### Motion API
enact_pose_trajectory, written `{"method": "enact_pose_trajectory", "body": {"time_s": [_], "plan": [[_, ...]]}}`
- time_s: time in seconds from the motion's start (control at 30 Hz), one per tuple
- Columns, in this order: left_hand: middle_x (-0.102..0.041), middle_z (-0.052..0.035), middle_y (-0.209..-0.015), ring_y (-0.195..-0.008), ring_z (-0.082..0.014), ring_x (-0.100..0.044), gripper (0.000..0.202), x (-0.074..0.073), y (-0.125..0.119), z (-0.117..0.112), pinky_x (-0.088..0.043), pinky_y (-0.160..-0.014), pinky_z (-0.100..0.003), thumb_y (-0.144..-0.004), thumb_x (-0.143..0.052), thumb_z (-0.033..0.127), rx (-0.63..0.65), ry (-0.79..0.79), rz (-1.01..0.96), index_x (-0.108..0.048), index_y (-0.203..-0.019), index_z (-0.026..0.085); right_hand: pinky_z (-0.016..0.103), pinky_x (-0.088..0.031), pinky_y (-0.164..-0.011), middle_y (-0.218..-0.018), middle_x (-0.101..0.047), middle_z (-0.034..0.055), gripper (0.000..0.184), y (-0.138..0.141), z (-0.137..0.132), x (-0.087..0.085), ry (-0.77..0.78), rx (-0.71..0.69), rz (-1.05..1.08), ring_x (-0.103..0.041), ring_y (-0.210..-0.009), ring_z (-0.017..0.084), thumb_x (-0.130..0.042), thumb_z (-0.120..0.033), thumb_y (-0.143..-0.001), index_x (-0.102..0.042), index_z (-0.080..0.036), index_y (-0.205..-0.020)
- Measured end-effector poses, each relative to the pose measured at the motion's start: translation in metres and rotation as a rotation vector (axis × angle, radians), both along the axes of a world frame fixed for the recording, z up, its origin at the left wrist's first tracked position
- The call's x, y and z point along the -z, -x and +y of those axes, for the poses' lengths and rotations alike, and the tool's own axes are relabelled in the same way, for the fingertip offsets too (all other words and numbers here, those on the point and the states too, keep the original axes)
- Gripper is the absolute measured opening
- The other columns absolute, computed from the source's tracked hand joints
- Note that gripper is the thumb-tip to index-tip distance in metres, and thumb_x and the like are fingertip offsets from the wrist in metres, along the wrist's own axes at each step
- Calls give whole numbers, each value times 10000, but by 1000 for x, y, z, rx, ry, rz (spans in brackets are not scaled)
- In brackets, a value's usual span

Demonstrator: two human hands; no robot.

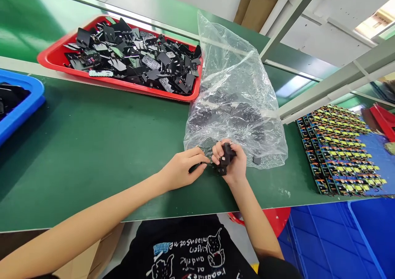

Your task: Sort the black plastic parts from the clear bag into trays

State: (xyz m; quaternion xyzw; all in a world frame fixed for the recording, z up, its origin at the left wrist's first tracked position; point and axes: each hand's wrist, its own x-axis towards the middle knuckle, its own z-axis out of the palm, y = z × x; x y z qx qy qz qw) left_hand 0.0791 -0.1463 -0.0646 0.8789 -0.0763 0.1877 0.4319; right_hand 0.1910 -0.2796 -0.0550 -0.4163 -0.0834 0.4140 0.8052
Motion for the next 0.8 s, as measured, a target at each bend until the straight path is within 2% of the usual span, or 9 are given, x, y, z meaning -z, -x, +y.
{"method": "enact_pose_trajectory", "body": {"time_s": [0.2, 0.23, 0.3, 0.4, 0.47, 0.53, 0.63, 0.73, 0.8], "plan": [[-631, -53, -897, -799, -147, -591, 218, -1, -4, 3, -492, -751, -278, -903, -437, 203, -29, 84, 42, -652, -931, 179, 143, -332, -396, -653, -348, -31, 194, -23, -3, 3, 10, 30, 172, -344, -566, 100, -588, -359, -702, -466, -215, -750], [-628, -50, -888, -798, -150, -584, 213, 0, -6, 5, -484, -764, -283, -899, -448, 220, -42, 133, 57, -656, -920, 180, 138, -312, -376, -656, -363, -29, 191, -24, -3, 4, 16, 29, 172, -335, -555, 97, -597, -349, -686, -476, -212, -742], [-619, -42, -866, -812, -158, -563, 182, 3, -8, 8, -470, -779, -286, -866, -505, 263, -85, 367, 134, -667, -873, 180, 137, -269, -338, -640, -376, -29, 176, -19, -2, 6, 27, -9, 144, -305, -527, 92, -608, -336, -665, -498, -206, -710], [-594, -28, -785, -745, -163, -533, 187, 5, -7, 9, -466, -657, -265, -786, -581, 337, -175, 801, 250, -666, -790, 171, 147, -227, -303, -598, -385, -27, 207, 3, 1, 2, 76, -208, 49, -290, -487, 93, -624, -370, -668, -500, -208, -637], [-564, -14, -666, -607, -151, -497, 215, 4, -5, 7, -433, -533, -262, -749, -581, 363, -253, 889, 255, -649, -726, 161, 154, -217, -288, -588, -411, -22, 232, 18, 4, -8, 152, -377, 15, -294, -452, 88, -644, -414, -675, -532, -211, -652], [-535, -6, -587, -521, -141, -467, 221, 5, -7, 6, -407, -475, -268, -702, -582, 367, -322, 974, 280, -601, -609, 167, 161, -278, -320, -605, -458, -11, 228, 24, 17, -24, 278, -505, -30, -332, -439, 75, -664, -409, -698, -573, -201, -688], [-523, -19, -525, -429, -147, -461, 270, 15, -18, 9, -397, -403, -294, -675, -551, 393, -395, 1145, 369, -529, -500, 188, 197, -392, -387, -599, -501, 5, 235, 20, 68, -49, 386, -522, -189, -446, -478, 107, -689, -412, -716, -615, -193, -753], [-505, -38, -485, -389, -172, -488, 316, 28, -28, 10, -396, -355, -317, -682, -525, 380, -414, 1315, 439, -481, -429, 195, 188, -369, -368, -629, -535, 1, 202, 30, 151, -69, 326, -555, -258, -434, -458, 94, -701, -354, -716, -619, -188, -798], [-483, -34, -462, -375, -165, -475, 357, 32, -29, 9, -394, -358, -315, -709, -543, 366, -388, 1383, 423, -473, -408, 189, 181, -357, -358, -614, -533, 10, 142, 51, 207, -76, 379, -629, -297, -441, -454, 92, -643, -292, -755, -607, -155, -761]]}}
